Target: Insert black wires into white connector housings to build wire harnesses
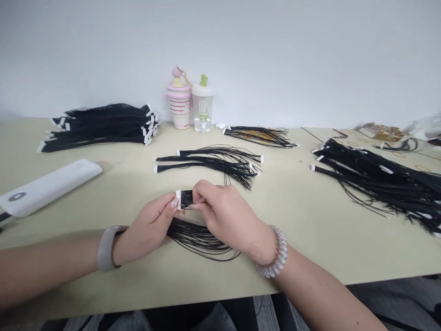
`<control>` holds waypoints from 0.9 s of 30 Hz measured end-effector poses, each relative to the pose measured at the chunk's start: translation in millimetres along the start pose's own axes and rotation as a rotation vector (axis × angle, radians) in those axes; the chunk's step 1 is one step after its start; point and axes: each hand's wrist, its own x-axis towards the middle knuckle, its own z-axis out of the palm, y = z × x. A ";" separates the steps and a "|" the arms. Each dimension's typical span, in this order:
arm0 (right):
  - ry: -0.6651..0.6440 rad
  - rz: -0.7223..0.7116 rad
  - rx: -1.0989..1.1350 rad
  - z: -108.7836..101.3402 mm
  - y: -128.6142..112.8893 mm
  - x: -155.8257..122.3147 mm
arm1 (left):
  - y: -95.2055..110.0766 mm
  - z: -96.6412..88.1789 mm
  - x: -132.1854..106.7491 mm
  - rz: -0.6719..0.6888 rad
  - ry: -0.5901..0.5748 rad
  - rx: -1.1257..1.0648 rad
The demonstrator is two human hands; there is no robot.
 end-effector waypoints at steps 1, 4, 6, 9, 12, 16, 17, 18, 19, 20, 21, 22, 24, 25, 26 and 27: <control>0.003 0.008 -0.006 -0.2 0.1 -0.2 | -0.2 -0.1 -0.1 0.000 -0.002 0.006; -0.006 0.025 -0.008 -2.1 1.1 -0.6 | 0.2 -0.8 -0.3 0.005 -0.009 0.023; -0.019 0.035 0.008 -3.7 1.5 -0.7 | 0.8 -1.1 -0.4 0.012 -0.011 0.029; -0.029 0.049 0.058 -3.8 1.2 -0.7 | 0.8 -0.8 -0.3 0.020 -0.026 0.037; -0.030 0.055 0.076 0.2 0.7 -0.7 | -0.3 0.1 -0.1 0.015 -0.045 0.056; -0.027 -0.009 0.030 7.0 -0.4 -0.7 | -1.4 0.6 0.1 0.008 -0.044 0.067; -0.013 -0.026 0.016 7.8 -0.8 -0.6 | -1.2 0.5 0.1 0.012 -0.038 0.060; 0.010 -0.046 0.002 8.0 -1.3 -0.4 | -0.9 0.3 0.1 0.018 -0.034 0.051; 0.040 -0.079 -0.016 7.7 -1.7 -0.2 | -0.4 0.1 0.1 0.027 -0.036 0.042; 0.071 -0.124 -0.041 7.1 -2.0 0.2 | 0.2 -0.1 0.0 0.039 -0.042 0.038; 0.097 -0.173 -0.080 6.4 -2.1 0.5 | 0.9 -0.4 -0.1 0.051 -0.053 0.041; 0.105 -0.220 -0.127 5.6 -1.6 0.8 | 1.7 -0.7 -0.3 0.060 -0.066 0.053; 0.036 -0.280 -0.216 3.6 1.1 0.7 | 3.6 -2.3 -0.6 0.071 -0.097 0.109; -0.023 -0.286 -0.245 1.7 3.5 0.2 | 4.9 -4.1 -0.6 0.072 -0.111 0.149; -0.072 -0.277 -0.258 -1.3 6.4 -0.8 | 6.6 -6.8 -0.6 0.067 -0.132 0.190; -0.094 -0.261 -0.255 -5.7 9.5 -2.1 | 8.9 -10.8 -0.6 0.060 -0.164 0.229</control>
